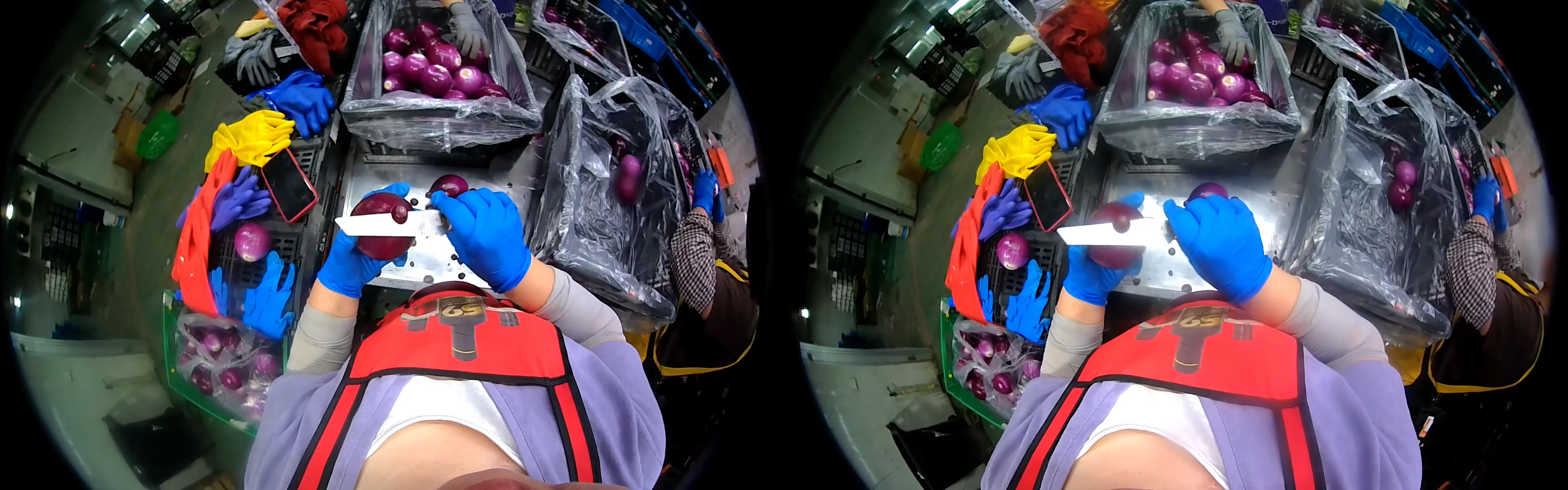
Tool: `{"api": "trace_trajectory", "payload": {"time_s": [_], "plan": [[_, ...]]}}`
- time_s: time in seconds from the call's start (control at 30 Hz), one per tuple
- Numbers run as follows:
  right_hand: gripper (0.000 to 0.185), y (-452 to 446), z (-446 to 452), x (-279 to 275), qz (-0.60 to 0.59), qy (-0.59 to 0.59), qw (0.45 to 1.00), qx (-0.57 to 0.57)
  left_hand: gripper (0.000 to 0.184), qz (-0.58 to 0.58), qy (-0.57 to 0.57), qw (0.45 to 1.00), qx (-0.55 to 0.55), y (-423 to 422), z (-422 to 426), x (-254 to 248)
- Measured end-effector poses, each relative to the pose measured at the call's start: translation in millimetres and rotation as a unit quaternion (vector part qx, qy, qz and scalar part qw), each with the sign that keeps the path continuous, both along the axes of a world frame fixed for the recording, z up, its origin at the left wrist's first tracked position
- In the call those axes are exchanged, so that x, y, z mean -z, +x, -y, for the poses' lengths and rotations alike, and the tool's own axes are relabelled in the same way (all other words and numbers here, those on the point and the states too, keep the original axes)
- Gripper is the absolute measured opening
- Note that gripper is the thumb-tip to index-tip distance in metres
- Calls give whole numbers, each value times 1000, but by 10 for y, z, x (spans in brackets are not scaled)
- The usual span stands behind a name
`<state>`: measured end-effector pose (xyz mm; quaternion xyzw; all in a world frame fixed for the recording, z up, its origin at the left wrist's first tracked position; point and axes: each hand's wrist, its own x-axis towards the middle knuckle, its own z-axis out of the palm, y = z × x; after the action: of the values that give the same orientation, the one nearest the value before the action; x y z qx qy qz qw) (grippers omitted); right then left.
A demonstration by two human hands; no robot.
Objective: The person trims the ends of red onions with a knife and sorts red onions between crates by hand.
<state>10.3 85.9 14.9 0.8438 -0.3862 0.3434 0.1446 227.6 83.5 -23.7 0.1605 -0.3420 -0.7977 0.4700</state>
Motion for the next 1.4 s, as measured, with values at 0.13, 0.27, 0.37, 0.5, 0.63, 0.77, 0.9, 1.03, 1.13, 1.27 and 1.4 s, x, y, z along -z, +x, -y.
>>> {"api": "trace_trajectory", "payload": {"time_s": [0.13,0.27,0.37,0.5,0.63,0.77,0.9,1.03,1.13,1.27,1.4], "plan": [[33,-39,6,-19,-3,-8,1000,1,92,-139,-1,989,44,24,26,90],[33,19,0,-95,-3,-15,1000,-7,79,-90,32,995,13,-50,61,92],[34,67,-11,-165,7,-15,1000,-19,74,-50,56,997,3,-107,62,113],[36,-26,91,-107,21,23,999,-17,90,-128,32,991,22,-155,27,33],[26,-191,74,55,284,251,925,0,95,-64,18,998,3,-23,59,39],[17,-403,-28,539,278,493,821,71,97,-120,24,987,108,60,218,167],[26,-690,-146,1337,105,545,825,102,97,9,-37,999,-34,-144,413,-110],[28,-789,-323,1471,200,593,775,90,78,114,-141,968,-176,-353,1214,-165],[26,-843,-364,1387,216,606,761,83,79,308,-219,882,-283,-540,1963,-266],[23,-903,-471,1464,220,627,747,32,80,575,-268,722,-276,-536,2948,-32],[18,-1002,-538,1497,302,623,721,-28,89,821,-180,503,-202,-507,3465,118]]}}
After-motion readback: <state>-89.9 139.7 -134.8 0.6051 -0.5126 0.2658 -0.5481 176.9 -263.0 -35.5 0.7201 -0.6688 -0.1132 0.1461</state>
